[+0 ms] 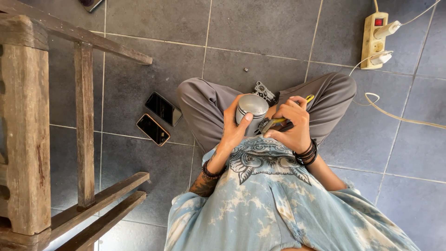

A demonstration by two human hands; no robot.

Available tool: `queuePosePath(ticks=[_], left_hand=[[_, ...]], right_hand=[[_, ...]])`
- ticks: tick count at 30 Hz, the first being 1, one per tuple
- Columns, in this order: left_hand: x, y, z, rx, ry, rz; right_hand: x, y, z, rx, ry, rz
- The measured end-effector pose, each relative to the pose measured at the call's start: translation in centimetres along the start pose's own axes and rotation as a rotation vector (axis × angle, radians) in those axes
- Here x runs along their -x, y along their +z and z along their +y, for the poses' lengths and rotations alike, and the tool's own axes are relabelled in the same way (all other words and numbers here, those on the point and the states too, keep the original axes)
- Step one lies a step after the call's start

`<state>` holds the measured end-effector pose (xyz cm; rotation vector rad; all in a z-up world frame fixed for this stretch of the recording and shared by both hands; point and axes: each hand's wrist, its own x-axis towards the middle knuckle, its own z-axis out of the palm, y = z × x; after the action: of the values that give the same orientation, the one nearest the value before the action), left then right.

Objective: The person sits on the floor and uses a yellow-handled tool to scrape and clean the inside and outside surfaces of a metal piston. They rotate the piston to access different areas and continue the cleaning process.

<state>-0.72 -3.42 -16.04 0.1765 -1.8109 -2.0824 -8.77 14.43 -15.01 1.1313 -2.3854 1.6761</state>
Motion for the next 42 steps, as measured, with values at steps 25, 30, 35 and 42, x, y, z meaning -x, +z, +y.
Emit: queuePosePath(ticks=[25,30,35,42], left_hand=[[1.1,0.0,-3.7,0.136,-0.034,0.002],[2.9,1.8,-5.4,0.068,-0.104,0.092],[3.1,1.0,-6.5,0.09,-0.152,0.084],[1.2,1.5,-3.6,0.187,0.011,-0.006]], right_hand=[[-0.3,0.1,1.7,-0.061,0.003,-0.015],[-1.0,-0.1,1.1,-0.071,-0.012,0.028],[0.1,1.0,0.7,-0.107,0.023,-0.032],[-1.2,-0.2,0.9,-0.066,-0.026,0.019]])
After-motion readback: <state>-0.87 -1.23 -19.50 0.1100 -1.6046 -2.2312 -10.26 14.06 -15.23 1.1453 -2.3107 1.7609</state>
